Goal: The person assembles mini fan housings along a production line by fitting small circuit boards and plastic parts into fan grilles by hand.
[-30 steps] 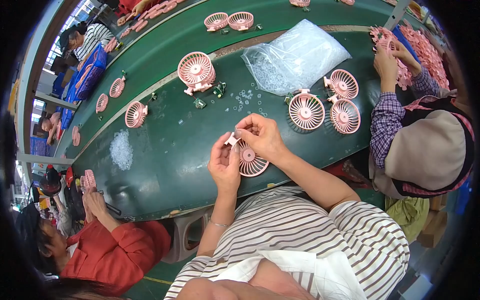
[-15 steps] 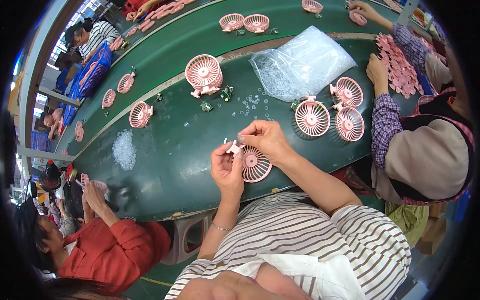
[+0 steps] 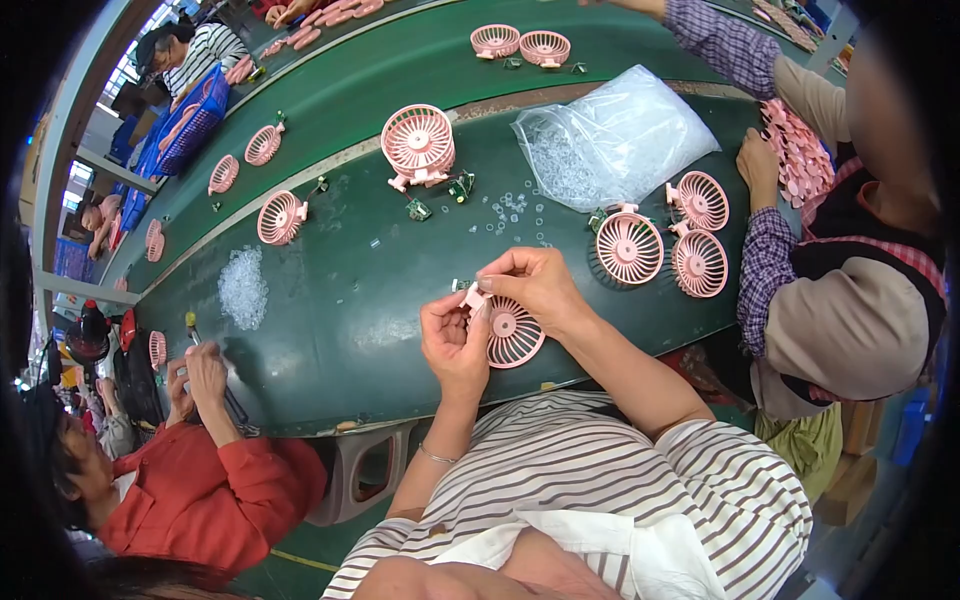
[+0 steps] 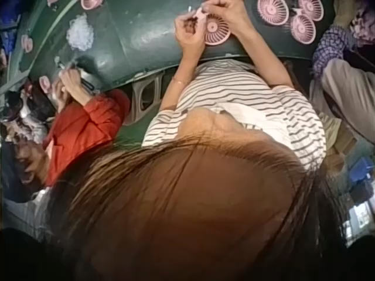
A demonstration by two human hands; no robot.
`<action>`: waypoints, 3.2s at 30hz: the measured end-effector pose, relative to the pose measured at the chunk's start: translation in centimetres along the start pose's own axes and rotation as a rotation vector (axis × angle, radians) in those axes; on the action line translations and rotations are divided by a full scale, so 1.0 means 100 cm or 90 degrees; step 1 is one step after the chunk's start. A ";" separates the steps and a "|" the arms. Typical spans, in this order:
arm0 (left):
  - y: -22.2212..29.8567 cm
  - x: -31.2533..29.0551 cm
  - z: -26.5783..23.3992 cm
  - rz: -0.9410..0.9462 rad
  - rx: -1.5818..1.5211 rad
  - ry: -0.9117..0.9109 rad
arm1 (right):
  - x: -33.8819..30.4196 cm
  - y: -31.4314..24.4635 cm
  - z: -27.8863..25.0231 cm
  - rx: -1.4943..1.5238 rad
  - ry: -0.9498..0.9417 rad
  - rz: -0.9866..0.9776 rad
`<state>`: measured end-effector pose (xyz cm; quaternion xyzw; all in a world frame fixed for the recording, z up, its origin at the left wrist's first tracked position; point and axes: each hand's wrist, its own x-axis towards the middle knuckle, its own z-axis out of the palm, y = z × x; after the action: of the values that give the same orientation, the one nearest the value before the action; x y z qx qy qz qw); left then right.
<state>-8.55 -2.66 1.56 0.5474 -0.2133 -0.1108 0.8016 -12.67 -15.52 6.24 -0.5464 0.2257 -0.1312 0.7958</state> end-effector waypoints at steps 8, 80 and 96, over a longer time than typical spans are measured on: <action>0.000 0.000 0.000 0.000 0.040 0.002 | -0.007 0.011 0.000 -0.182 -0.033 -0.158; 0.046 0.039 -0.041 0.082 0.670 -0.172 | -0.034 0.013 -0.013 -0.458 -0.023 -0.190; 0.017 -0.008 -0.014 -0.083 0.136 0.005 | -0.017 0.041 0.007 -0.088 0.034 -0.193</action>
<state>-8.67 -0.51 2.54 0.6430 -0.1844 -0.1372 0.7306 -13.89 -12.65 2.97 -0.6242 0.1704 -0.2481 0.7210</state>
